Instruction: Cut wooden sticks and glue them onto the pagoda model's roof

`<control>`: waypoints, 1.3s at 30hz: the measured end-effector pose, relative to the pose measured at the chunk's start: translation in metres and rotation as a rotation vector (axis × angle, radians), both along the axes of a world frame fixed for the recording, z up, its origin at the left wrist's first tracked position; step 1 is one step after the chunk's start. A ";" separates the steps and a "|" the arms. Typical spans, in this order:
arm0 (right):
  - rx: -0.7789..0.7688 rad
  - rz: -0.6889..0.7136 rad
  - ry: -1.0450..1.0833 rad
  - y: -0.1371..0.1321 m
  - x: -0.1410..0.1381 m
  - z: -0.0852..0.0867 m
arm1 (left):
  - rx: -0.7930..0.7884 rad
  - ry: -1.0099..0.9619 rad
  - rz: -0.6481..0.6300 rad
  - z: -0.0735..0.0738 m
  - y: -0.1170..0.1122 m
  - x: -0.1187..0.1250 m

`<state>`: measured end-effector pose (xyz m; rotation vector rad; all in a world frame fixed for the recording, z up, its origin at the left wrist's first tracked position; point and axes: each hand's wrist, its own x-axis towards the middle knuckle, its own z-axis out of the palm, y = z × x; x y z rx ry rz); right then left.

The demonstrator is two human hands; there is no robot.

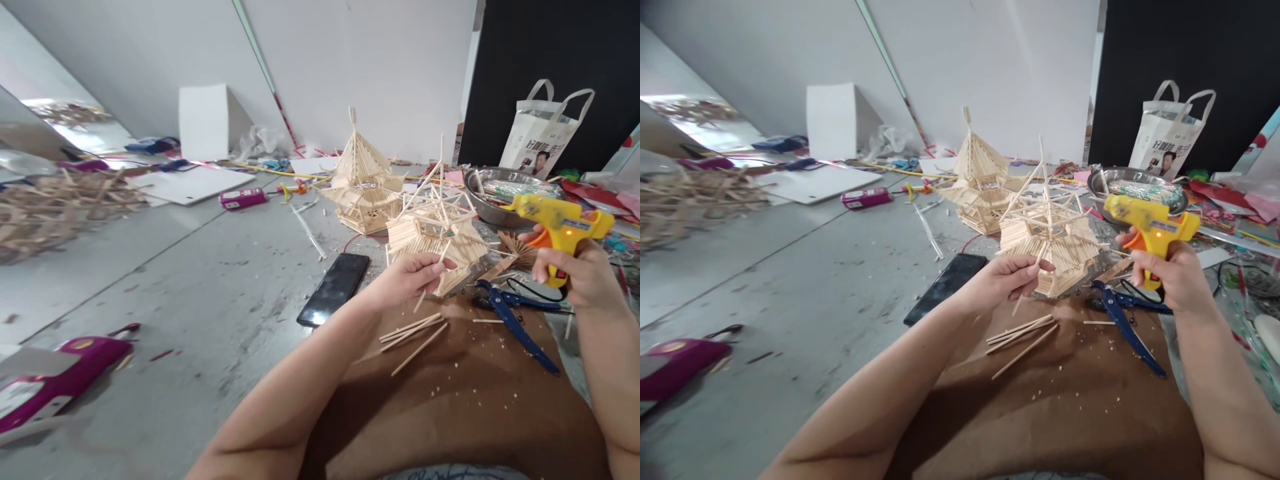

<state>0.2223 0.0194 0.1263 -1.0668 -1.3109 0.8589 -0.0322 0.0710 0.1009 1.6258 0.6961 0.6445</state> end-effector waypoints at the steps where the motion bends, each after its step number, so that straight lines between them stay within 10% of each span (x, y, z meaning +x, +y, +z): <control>1: -0.006 0.043 -0.012 -0.001 -0.006 0.000 | -0.006 -0.016 -0.008 -0.001 0.001 0.000; 7: -0.059 0.269 -0.063 -0.004 -0.020 -0.011 | 0.039 -0.010 -0.026 -0.003 0.002 0.000; 39: -0.094 0.102 -0.291 -0.011 -0.013 -0.027 | 0.182 0.043 0.028 -0.002 -0.001 0.002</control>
